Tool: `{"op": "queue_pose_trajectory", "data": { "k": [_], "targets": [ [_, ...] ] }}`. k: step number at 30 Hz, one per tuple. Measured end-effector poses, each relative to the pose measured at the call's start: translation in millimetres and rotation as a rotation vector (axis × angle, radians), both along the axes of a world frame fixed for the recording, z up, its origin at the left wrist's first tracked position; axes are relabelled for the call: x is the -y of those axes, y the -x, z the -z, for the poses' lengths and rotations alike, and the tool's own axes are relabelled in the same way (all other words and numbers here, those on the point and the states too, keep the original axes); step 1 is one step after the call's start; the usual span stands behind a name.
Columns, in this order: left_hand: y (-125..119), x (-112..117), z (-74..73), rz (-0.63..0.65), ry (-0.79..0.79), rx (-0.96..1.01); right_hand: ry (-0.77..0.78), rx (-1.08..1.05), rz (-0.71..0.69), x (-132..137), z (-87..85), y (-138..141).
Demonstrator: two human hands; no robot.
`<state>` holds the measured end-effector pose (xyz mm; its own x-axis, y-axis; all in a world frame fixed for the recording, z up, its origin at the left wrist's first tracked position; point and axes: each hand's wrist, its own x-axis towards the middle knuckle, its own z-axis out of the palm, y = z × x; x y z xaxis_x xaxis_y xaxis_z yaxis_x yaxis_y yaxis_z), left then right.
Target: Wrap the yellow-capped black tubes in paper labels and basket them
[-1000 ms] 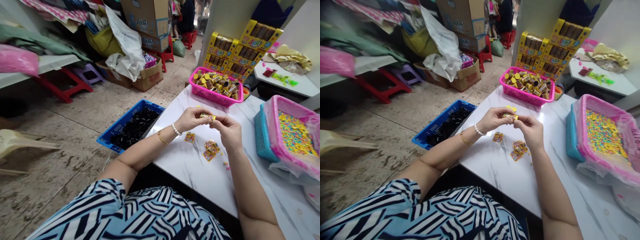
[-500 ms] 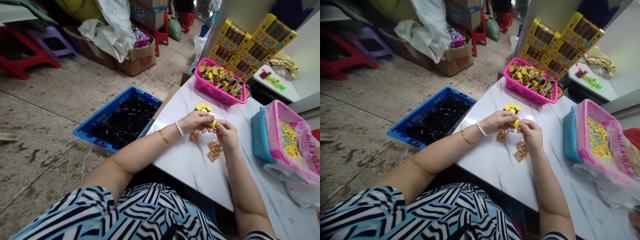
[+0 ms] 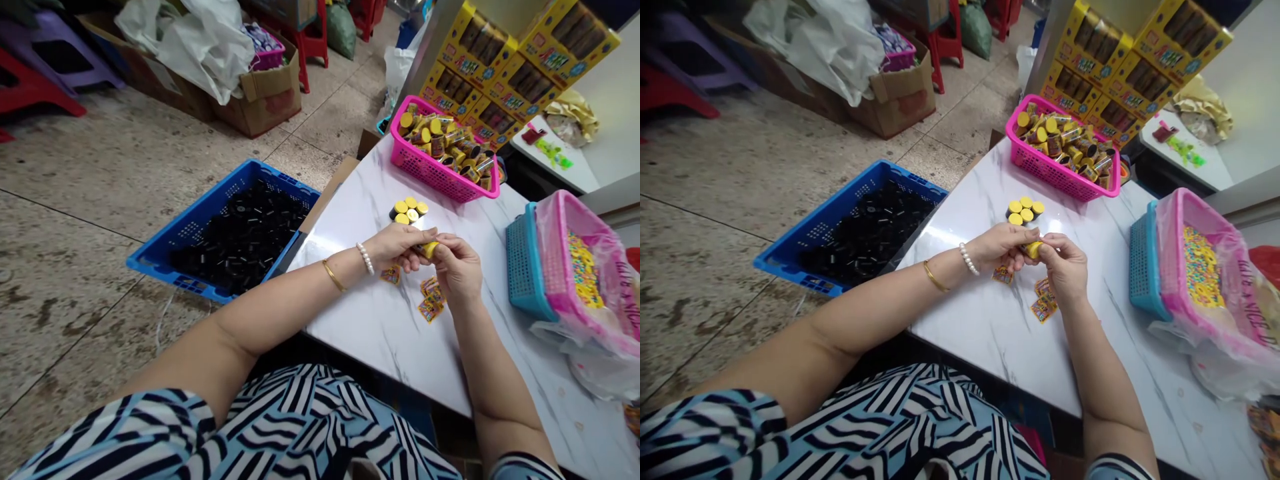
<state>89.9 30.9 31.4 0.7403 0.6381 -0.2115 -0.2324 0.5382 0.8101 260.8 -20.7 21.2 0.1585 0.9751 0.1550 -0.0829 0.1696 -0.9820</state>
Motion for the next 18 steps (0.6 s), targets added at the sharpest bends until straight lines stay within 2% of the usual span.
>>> {"op": "queue_pose_trajectory", "data": {
  "k": [3,6,10,12,15,18],
  "targets": [
    [-1,0,2.5,-0.037,0.009,-0.064,0.015,0.048,0.013,1,0.4,2],
    [-2,-2,5.0,-0.022,0.084,0.002,0.071,0.088,0.019,-1,0.3,-4],
    [-4,-1,5.3,-0.035,0.115,-0.012,0.051,0.195,-0.068,0,-2.4,-9],
    [-4,2,3.9,-0.056,0.106,-0.061,0.000,0.283,-0.115,5,-4.9,-7],
    [-5,6,2.1,-0.119,0.093,-0.108,-0.085,0.483,-0.110,7,-11.6,-9],
    [-5,8,2.2,-0.166,0.089,-0.134,-0.091,0.714,-0.004,-21,-27.4,-24]
  ]
}}
